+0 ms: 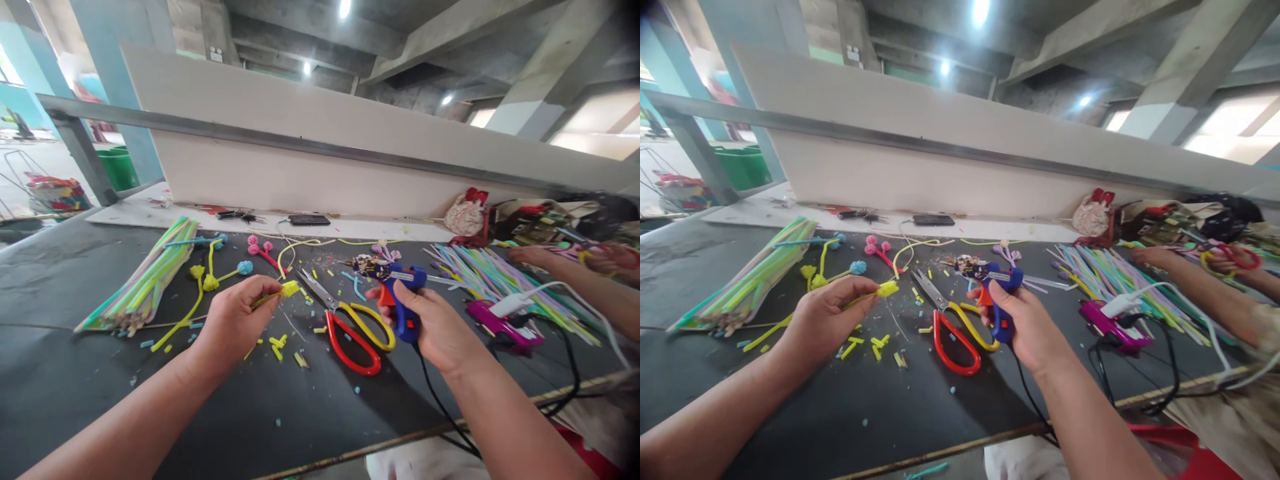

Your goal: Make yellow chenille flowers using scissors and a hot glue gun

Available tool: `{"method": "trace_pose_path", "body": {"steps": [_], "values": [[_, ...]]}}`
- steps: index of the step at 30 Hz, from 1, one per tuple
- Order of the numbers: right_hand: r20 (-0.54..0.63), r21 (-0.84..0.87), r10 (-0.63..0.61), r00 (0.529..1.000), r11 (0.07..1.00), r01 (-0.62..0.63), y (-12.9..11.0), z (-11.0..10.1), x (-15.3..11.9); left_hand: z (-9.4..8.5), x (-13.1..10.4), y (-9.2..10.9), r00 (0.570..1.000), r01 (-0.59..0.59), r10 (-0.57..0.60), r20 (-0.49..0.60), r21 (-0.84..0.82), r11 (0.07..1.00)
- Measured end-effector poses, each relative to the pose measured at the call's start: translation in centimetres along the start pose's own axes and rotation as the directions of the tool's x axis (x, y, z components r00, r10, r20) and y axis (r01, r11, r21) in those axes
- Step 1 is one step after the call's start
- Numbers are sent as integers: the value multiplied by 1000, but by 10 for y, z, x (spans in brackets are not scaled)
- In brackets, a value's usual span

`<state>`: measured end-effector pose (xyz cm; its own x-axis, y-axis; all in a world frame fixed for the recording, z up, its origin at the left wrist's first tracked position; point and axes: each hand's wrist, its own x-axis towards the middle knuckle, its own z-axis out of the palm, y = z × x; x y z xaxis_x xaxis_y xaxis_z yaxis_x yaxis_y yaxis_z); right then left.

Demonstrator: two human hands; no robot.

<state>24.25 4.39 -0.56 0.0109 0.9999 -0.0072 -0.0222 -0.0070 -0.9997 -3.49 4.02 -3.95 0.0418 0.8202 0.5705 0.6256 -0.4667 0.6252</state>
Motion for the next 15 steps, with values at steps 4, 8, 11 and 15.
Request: {"method": "trace_pose_path", "body": {"steps": [4, 8, 11, 15], "values": [[-114, -62, 150, 982, 986, -157, 12, -33, 15, 7, 0, 0, 988, 145, -127, 93, -223, 964], [-89, -155, 280, 956, 944, -291, 21, -54, 23, 13, 1, 1, 957, 289, -246, 154, -443, 849], [-106, -351, 242, 965, 899, -264, 16, -66, 26, 14, 1, 2, 942, 337, -283, 183, -480, 810], [-87, -667, -233, 969, 736, 116, 5, -61, 20, 12, 0, 5, 930, 363, -283, 234, -477, 800]]}}
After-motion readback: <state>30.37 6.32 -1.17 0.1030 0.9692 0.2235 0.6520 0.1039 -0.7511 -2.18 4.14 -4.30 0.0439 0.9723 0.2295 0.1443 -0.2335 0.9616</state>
